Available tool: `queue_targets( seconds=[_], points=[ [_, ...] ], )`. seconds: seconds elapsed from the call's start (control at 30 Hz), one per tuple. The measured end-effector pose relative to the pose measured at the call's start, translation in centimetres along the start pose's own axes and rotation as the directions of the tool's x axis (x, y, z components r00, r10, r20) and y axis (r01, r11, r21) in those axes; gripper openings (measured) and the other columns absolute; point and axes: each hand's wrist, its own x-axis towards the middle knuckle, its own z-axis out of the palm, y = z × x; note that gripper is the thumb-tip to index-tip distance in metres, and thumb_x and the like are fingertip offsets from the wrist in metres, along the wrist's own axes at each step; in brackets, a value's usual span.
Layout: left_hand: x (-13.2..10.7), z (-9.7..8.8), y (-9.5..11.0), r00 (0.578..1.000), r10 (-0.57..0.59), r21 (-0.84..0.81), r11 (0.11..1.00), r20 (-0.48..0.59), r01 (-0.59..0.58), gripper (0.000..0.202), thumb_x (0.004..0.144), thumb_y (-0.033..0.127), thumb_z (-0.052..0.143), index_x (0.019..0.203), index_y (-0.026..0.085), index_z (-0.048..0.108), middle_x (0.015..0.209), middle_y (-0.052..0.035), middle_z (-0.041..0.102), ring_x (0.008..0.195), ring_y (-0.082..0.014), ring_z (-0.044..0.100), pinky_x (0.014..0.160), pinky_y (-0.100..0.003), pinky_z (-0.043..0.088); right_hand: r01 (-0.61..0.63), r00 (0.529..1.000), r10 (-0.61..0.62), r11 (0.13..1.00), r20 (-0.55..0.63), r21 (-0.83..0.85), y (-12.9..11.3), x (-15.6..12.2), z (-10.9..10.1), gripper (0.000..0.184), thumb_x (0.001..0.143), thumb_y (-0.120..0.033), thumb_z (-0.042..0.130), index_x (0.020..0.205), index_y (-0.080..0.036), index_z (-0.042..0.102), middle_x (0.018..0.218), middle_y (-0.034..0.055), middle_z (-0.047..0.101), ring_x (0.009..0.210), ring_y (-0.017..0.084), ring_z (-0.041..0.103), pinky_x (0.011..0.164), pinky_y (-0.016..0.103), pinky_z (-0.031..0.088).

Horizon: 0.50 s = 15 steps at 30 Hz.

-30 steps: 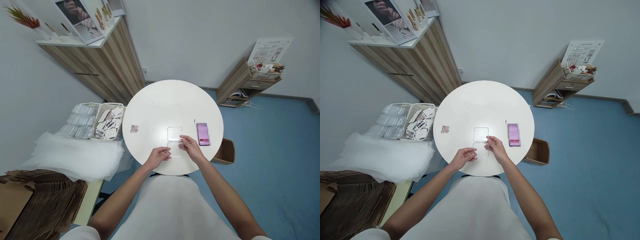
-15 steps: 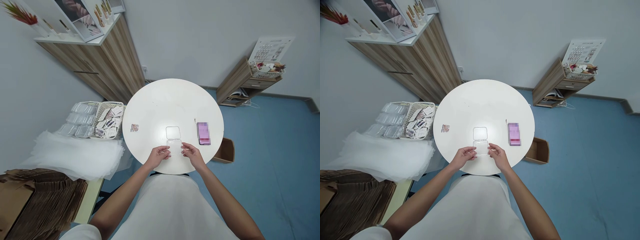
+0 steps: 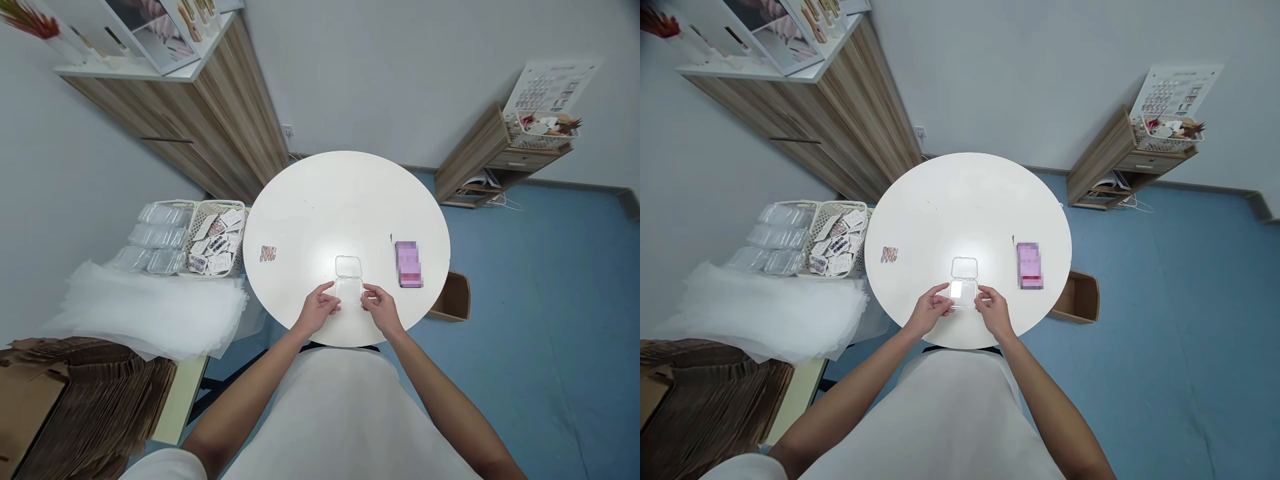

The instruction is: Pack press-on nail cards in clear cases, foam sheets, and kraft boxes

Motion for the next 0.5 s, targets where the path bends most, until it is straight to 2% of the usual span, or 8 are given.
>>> queue_targets(
  seconds=[0.13,0.3,0.5],
  points=[
    [1.2,0.1,-1.5,0.999,-0.005,0.041,0.999,-0.034,0.006,0.052,0.072,0.034,0.061,0.119,0.018,0.046,0.077,-0.0035,0.063,0.069,-0.0143,0.063,0.067,-0.030,0.050,-0.058,0.998,0.057,0.998,-0.035,-0.031,0.9,1.2,0.3,0.040,0.064,-0.036,0.061,0.100,-0.020,0.057,0.078,0.0004,0.056,0.058,0.011,0.054,0.062,0.031,0.047],
    [2.8,0.0,-3.2,0.997,-0.025,0.088,0.996,-0.075,0.032,0.046,0.075,0.028,0.059,0.118,0.017,0.048,0.079,-0.0041,0.062,0.068,-0.0130,0.062,0.066,-0.029,0.049,-0.075,0.996,0.072,0.995,-0.043,-0.073,1.9,2.3,0.4,0.042,0.063,-0.037,0.060,0.101,-0.019,0.057,0.079,0.0018,0.058,0.058,0.011,0.054,0.060,0.030,0.047],
    [3.7,0.0,-4.0,0.997,-0.023,0.202,0.979,-0.070,0.036,0.045,0.078,0.028,0.053,0.121,0.019,0.046,0.083,-0.0038,0.060,0.072,-0.0126,0.058,0.068,-0.028,0.047,-0.074,0.996,0.067,0.990,-0.054,-0.124,3.2,3.2,0.5,0.041,0.065,-0.035,0.057,0.103,-0.019,0.055,0.082,0.0022,0.058,0.060,0.012,0.054,0.059,0.029,0.045]
  ],
)
